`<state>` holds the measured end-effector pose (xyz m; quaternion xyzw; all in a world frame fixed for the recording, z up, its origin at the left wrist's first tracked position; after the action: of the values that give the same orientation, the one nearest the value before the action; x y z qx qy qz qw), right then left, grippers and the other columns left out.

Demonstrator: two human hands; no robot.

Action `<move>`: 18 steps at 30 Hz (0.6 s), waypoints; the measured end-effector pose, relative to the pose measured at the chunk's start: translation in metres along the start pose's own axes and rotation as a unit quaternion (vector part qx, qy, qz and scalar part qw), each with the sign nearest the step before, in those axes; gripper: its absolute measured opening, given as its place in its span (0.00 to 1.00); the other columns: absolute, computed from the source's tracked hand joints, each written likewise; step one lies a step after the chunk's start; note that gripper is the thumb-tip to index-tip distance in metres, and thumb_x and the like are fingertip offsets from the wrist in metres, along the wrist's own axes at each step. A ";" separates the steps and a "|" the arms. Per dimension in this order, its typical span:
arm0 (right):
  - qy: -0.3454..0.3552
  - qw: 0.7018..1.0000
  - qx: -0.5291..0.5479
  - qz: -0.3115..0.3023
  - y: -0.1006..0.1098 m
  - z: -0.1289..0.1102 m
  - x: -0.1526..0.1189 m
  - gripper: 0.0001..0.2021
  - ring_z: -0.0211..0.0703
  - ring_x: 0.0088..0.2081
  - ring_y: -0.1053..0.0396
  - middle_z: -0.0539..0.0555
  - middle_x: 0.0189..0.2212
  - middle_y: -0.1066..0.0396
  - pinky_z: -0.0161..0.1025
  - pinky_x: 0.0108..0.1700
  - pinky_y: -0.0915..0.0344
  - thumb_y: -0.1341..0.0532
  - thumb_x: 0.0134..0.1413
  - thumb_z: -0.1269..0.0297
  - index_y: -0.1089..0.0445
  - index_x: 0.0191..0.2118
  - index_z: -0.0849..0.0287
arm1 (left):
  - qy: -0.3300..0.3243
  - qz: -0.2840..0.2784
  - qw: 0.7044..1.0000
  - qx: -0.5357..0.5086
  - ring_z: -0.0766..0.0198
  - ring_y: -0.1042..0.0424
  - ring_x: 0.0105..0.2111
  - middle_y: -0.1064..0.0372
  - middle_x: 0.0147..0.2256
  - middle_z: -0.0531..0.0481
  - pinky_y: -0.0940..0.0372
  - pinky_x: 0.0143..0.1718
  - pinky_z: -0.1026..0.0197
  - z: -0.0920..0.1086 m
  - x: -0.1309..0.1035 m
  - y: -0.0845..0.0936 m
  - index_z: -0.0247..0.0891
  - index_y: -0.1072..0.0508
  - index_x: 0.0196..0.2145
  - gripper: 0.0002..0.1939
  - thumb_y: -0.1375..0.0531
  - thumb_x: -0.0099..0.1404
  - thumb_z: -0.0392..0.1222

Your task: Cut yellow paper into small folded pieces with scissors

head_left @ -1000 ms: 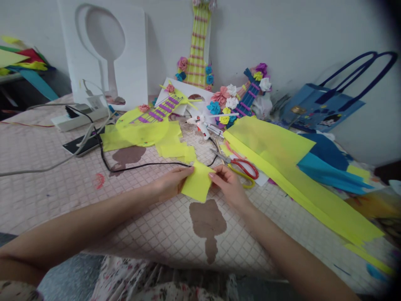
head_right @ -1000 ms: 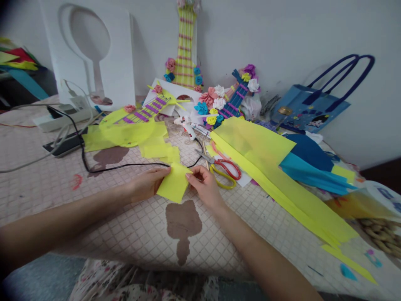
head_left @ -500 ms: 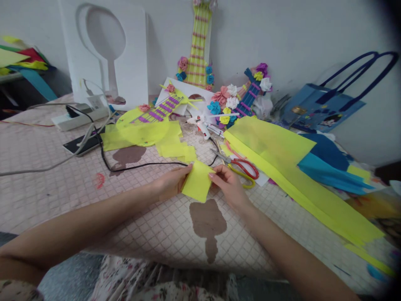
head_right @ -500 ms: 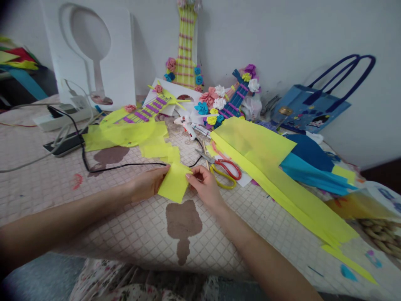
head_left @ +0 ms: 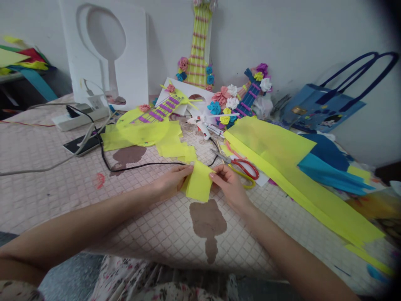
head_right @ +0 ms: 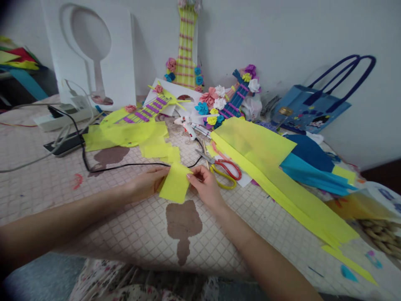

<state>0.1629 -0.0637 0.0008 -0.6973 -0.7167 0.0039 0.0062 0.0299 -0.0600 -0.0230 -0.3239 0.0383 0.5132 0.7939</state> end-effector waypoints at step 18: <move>0.108 0.990 -0.069 0.055 0.007 -0.029 -0.008 0.07 0.35 0.27 0.39 0.47 0.28 0.37 0.35 0.29 0.40 0.38 0.50 0.62 0.37 0.33 0.54 | -0.281 0.058 0.866 0.410 0.70 0.36 0.25 0.33 0.27 0.52 0.42 0.25 0.67 0.060 -0.015 0.002 0.34 0.31 0.32 0.15 0.38 0.55 0.50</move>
<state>0.1701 -0.0720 0.0298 -0.7308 -0.6709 -0.1203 0.0356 0.0054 -0.0384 0.0290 0.1912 0.0395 0.5655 0.8013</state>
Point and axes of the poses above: each hand's wrist, its own x-axis towards the middle knuckle, its own y-axis out of the back of the hand, z = x × y, the point moved 10 cm from there along x, towards the middle knuckle
